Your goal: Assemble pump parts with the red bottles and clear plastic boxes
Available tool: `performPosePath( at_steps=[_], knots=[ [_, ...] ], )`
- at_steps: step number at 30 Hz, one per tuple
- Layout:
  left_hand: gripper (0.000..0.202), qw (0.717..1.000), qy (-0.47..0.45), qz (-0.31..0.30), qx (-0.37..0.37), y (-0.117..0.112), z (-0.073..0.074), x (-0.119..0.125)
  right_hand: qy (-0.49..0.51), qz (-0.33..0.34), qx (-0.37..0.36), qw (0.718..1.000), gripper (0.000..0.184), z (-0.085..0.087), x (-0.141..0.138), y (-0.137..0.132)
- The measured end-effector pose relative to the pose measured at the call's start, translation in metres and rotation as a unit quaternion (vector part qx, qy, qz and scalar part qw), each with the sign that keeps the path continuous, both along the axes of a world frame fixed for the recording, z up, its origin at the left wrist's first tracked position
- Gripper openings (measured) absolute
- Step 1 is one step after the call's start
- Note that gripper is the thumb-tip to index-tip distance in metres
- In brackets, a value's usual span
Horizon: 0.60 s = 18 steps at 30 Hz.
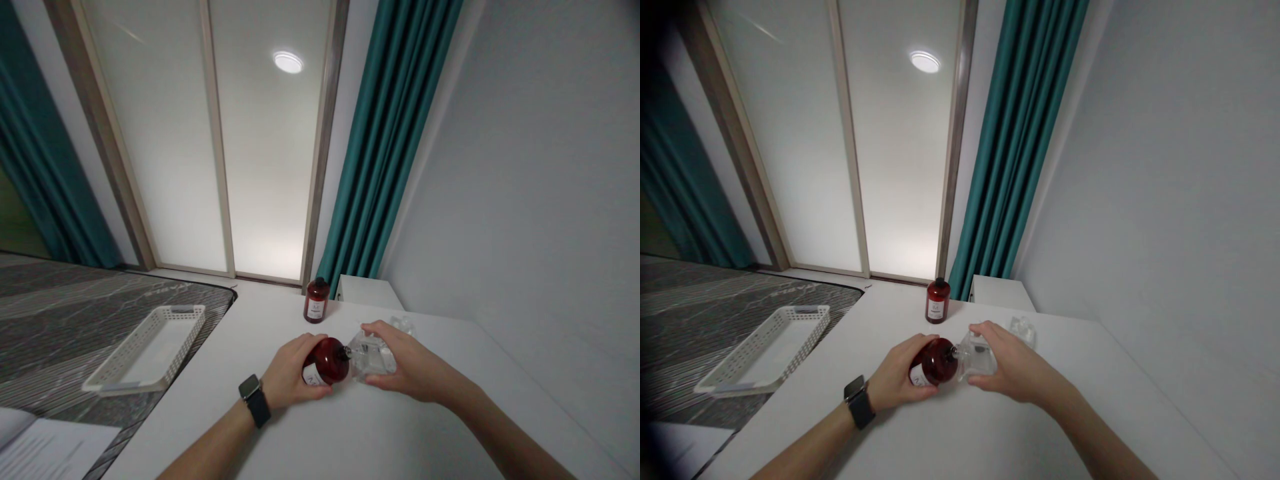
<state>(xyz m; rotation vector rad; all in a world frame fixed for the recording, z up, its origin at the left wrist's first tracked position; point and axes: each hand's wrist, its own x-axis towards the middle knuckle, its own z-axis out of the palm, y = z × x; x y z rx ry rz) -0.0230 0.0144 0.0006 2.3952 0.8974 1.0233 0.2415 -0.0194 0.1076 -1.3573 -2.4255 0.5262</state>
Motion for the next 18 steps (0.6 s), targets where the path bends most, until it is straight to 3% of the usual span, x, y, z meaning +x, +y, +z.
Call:
performPosePath(
  at_steps=[18],
  knots=[
    [0.078,1.000,-0.001,-0.006,-0.003,0.0001,-0.0030,0.0006,-0.013,0.008,0.006,1.000,0.073,0.0010,0.0003,0.0024]
  ],
)
